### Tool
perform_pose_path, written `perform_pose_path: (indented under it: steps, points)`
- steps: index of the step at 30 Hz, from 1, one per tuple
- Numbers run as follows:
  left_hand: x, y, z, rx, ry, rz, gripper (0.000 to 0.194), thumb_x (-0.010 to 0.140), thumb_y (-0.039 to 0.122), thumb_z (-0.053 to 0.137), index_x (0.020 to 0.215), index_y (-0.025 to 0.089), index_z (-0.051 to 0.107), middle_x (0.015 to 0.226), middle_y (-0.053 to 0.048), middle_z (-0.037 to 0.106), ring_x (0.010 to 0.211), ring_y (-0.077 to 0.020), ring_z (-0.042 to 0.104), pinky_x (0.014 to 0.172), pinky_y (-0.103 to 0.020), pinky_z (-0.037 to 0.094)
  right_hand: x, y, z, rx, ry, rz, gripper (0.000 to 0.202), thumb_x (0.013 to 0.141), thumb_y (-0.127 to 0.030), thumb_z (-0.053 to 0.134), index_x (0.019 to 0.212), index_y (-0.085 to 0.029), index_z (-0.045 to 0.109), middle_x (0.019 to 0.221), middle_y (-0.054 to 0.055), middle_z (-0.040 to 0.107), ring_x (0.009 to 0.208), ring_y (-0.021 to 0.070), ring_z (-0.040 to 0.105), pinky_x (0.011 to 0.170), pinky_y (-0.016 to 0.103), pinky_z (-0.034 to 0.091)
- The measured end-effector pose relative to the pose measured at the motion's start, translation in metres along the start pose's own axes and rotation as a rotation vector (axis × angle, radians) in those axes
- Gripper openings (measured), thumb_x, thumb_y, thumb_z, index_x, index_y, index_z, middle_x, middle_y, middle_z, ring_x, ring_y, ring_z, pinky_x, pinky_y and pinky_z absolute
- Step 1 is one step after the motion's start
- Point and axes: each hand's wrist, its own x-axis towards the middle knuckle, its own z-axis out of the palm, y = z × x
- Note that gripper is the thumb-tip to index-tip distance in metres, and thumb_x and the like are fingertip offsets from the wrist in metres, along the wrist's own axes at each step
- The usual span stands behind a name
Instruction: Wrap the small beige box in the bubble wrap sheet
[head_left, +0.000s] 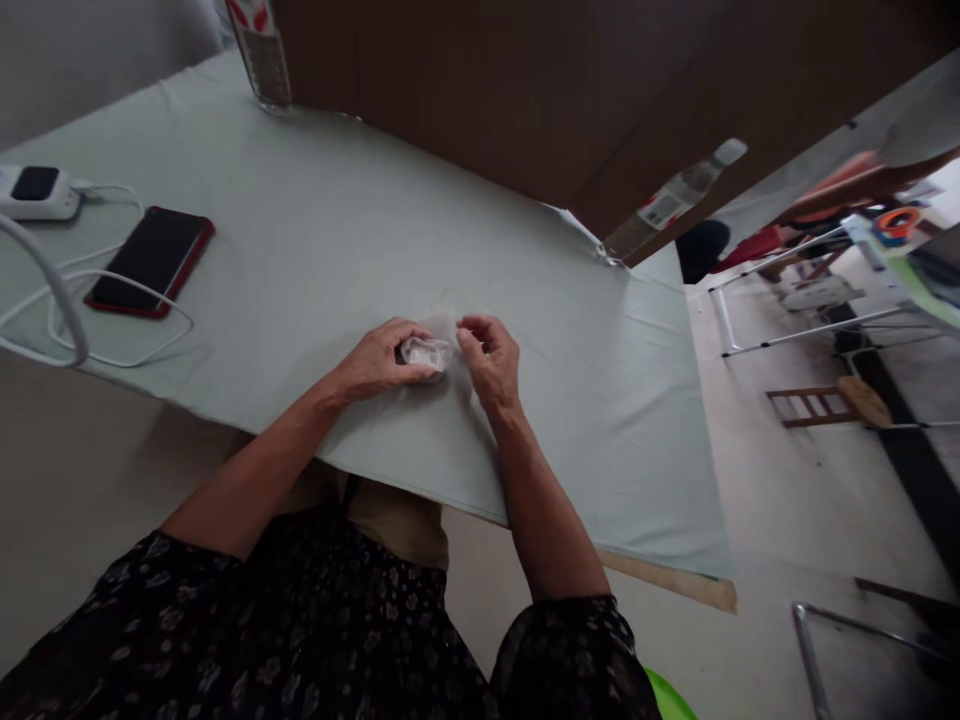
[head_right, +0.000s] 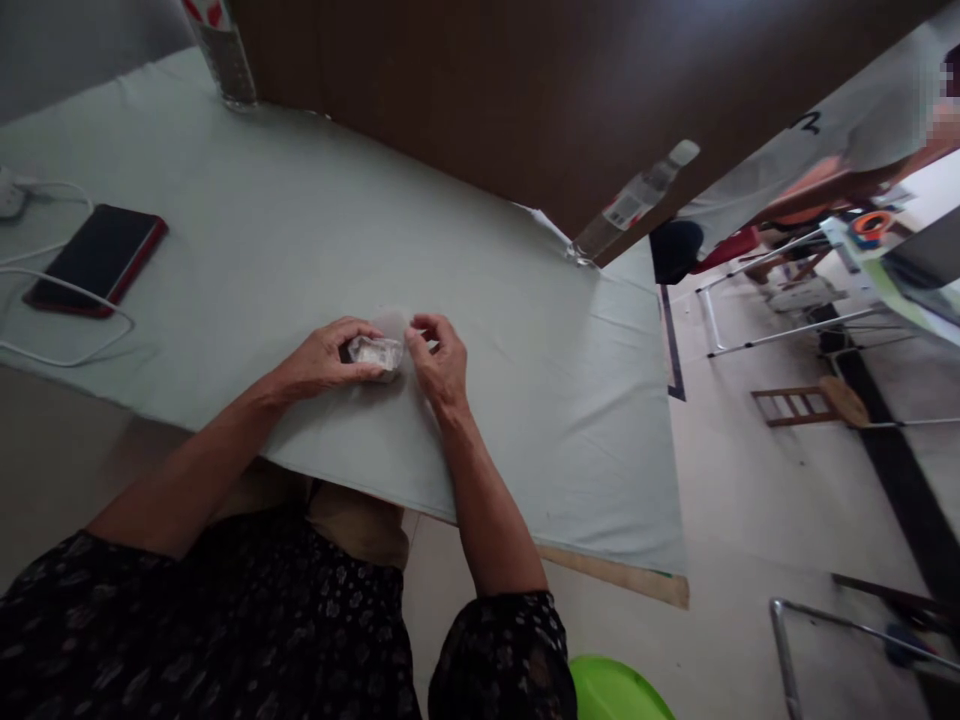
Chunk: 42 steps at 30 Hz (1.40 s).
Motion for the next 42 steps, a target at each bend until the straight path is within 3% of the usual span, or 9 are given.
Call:
perform_pose_path:
  steps: [4,9,13,18,22,28,31,37,42]
  points:
    - [0.000,0.002,-0.001,-0.006,0.000,0.001,0.043,0.072,0.042,0.080,0.109,0.021,0.071,0.111,-0.005,0.071,0.100,-0.0230,0.064,0.094,-0.037,0.051,0.014,0.012,0.006,0.106,-0.055,0.084,0.057,0.078,-0.059,0.073,0.120,-0.021,0.066,0.111,0.010,0.074,0.094,0.0204,0.066,0.081,0.034,0.055]
    - [-0.001,0.002,0.001,-0.076,0.013,-0.048,0.044,0.073,0.045,0.079,0.108,0.021,0.068,0.101,-0.003,0.069,0.090,-0.0199,0.063,0.084,-0.033,0.051,0.013,0.003,0.015,0.221,-0.142,0.089,0.030,0.081,-0.049,0.067,0.095,-0.022,0.069,0.085,0.001,0.067,0.079,0.0160,0.060,0.075,0.031,0.052]
    - [-0.001,-0.002,0.005,-0.259,0.047,-0.088,0.069,0.069,0.047,0.082,0.127,0.020,0.056,0.108,-0.005,0.067,0.086,-0.0173,0.063,0.077,-0.030,0.051,0.002,-0.009,0.010,0.268,-0.132,0.074,0.022,0.081,-0.045,0.068,0.086,-0.023,0.068,0.081,-0.001,0.066,0.076,0.0144,0.058,0.074,0.029,0.049]
    - [-0.001,0.000,0.003,-0.317,0.042,-0.136,0.101,0.068,0.046,0.083,0.154,0.017,0.038,0.116,-0.011,0.068,0.093,-0.0209,0.068,0.082,-0.034,0.054,-0.008,-0.015,0.000,0.221,-0.267,0.090,0.038,0.081,-0.058,0.072,0.094,-0.023,0.071,0.084,0.000,0.068,0.075,0.0151,0.058,0.072,0.030,0.049]
    - [0.000,0.003,-0.001,-0.305,0.021,-0.222,0.093,0.071,0.048,0.079,0.150,0.013,0.046,0.112,-0.012,0.070,0.096,-0.0256,0.069,0.085,-0.039,0.057,-0.012,-0.014,-0.001,0.125,-0.395,0.040,0.062,0.066,-0.056,0.087,0.115,-0.023,0.066,0.103,0.003,0.072,0.085,0.0180,0.064,0.077,0.032,0.053]
    - [0.000,0.001,-0.006,-0.443,-0.034,-0.253,0.094,0.071,0.052,0.076,0.150,0.009,0.048,0.133,-0.018,0.067,0.121,-0.0348,0.065,0.105,-0.049,0.052,-0.014,-0.008,0.008,0.201,-0.367,0.087,0.062,0.070,-0.057,0.085,0.118,-0.023,0.063,0.102,0.004,0.072,0.091,0.0200,0.066,0.083,0.034,0.054]
    - [0.000,-0.003,-0.008,-0.522,-0.046,-0.259,0.092,0.071,0.045,0.077,0.151,0.008,0.047,0.128,-0.018,0.069,0.120,-0.0331,0.066,0.104,-0.048,0.052,-0.015,-0.004,0.010,0.283,-0.388,0.139,0.068,0.067,-0.061,0.086,0.119,-0.025,0.062,0.103,0.004,0.072,0.090,0.0203,0.067,0.082,0.035,0.055]
    - [0.002,-0.013,-0.004,-0.518,0.038,-0.277,0.077,0.070,0.045,0.080,0.136,0.011,0.061,0.112,-0.012,0.069,0.103,-0.0258,0.068,0.098,-0.044,0.053,-0.014,0.000,0.009,0.186,-0.343,0.153,0.080,0.067,-0.069,0.085,0.129,-0.024,0.063,0.093,0.001,0.068,0.076,0.0158,0.059,0.070,0.032,0.049]
    - [0.002,-0.012,-0.006,-0.556,0.025,-0.260,0.079,0.070,0.043,0.080,0.139,0.010,0.059,0.124,-0.016,0.070,0.115,-0.0296,0.067,0.104,-0.047,0.052,-0.014,0.001,0.011,0.184,-0.349,0.137,0.083,0.069,-0.072,0.082,0.134,-0.024,0.061,0.101,0.004,0.070,0.082,0.0177,0.063,0.075,0.034,0.051]
